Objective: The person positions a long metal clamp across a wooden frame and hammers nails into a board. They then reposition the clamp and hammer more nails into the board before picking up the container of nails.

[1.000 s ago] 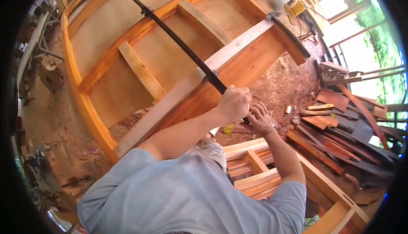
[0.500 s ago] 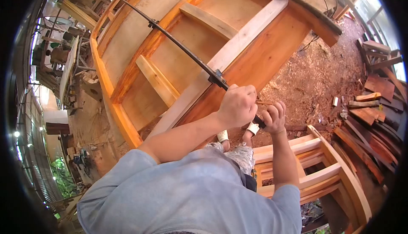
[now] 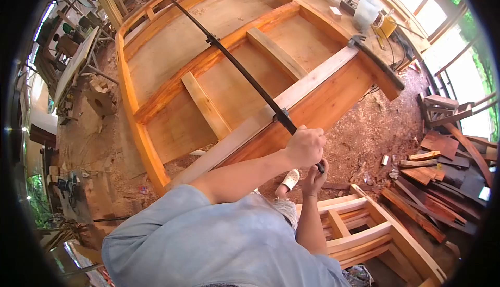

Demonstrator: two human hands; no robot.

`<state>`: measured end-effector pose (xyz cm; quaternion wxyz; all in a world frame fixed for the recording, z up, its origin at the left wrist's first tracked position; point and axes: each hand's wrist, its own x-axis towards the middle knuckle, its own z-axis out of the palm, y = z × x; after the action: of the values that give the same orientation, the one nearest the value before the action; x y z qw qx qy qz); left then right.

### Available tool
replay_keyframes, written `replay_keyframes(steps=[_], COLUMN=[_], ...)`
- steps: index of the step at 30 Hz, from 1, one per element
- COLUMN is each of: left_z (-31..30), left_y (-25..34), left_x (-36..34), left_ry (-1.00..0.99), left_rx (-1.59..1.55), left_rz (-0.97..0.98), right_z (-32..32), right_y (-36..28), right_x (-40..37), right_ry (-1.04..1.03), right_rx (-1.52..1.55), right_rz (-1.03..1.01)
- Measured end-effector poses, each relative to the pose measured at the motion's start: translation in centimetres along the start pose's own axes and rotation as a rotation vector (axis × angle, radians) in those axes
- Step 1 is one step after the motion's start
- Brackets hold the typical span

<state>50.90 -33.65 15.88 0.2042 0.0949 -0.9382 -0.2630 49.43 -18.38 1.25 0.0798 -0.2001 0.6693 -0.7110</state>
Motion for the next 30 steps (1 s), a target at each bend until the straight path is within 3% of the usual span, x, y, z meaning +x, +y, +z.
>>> replay_keyframes(steps=[2, 4, 7, 9, 11, 14, 16, 19, 21, 27, 28, 30], left_z=[-0.4, -0.9, -1.4, -0.1, 0.4, -0.4, -0.1, 0.1, -0.2, -0.6, -0.5, -0.1], left_y=[0.5, 0.2, 0.4, -0.1, -0.1, 0.0, -0.2, 0.2, 0.0, -0.1, -0.2, -0.4], left_x=[0.4, 1.7, 2.6, 2.2, 1.4, 1.5, 1.7, 1.4, 1.7, 1.4, 1.4, 1.6], left_ry=[-0.068, -0.39, -0.437, -0.399, -0.05, -0.076, -0.046, 0.035, -0.052, -0.044, -0.04, -0.021], left_rx=[0.04, 0.121, 0.099, 0.057, 0.143, 0.05, 0.025, 0.004, -0.006, -0.086, -0.089, -0.087], left_rz=[-0.006, -0.087, -0.161, -0.165, -0.061, -0.048, -0.035, -0.063, -0.1, -0.104, -0.1, -0.118], right_z=[-1.0, -0.8, 0.0, 0.3, 1.0, -0.1, 0.4, 1.0, 0.4, 0.4, 0.3, 1.0], right_y=[-0.3, 0.2, -0.3, 0.6, 1.0, 1.0, 0.4, -1.1, 0.7, 0.4, -1.1, -3.5], right_x=[0.1, 0.2, 0.5, 0.8, 0.9, 0.0, -0.4, -0.6, -0.3, 0.1, 0.2, 0.4], right_ry=[-0.056, -0.04, 0.036, 0.054, 0.121, 0.096, 0.127, 0.176, 0.121, 0.198, 0.163, 0.143], right_rx=[-0.036, -0.067, -0.249, -0.376, -0.415, -0.485, -0.297, -0.386, -0.337, -0.16, 0.032, 0.002], right_rz=[-0.005, -0.036, -0.091, -0.142, -0.216, -0.215, 0.267, 0.274, 0.233, 0.299, 0.489, 0.565])
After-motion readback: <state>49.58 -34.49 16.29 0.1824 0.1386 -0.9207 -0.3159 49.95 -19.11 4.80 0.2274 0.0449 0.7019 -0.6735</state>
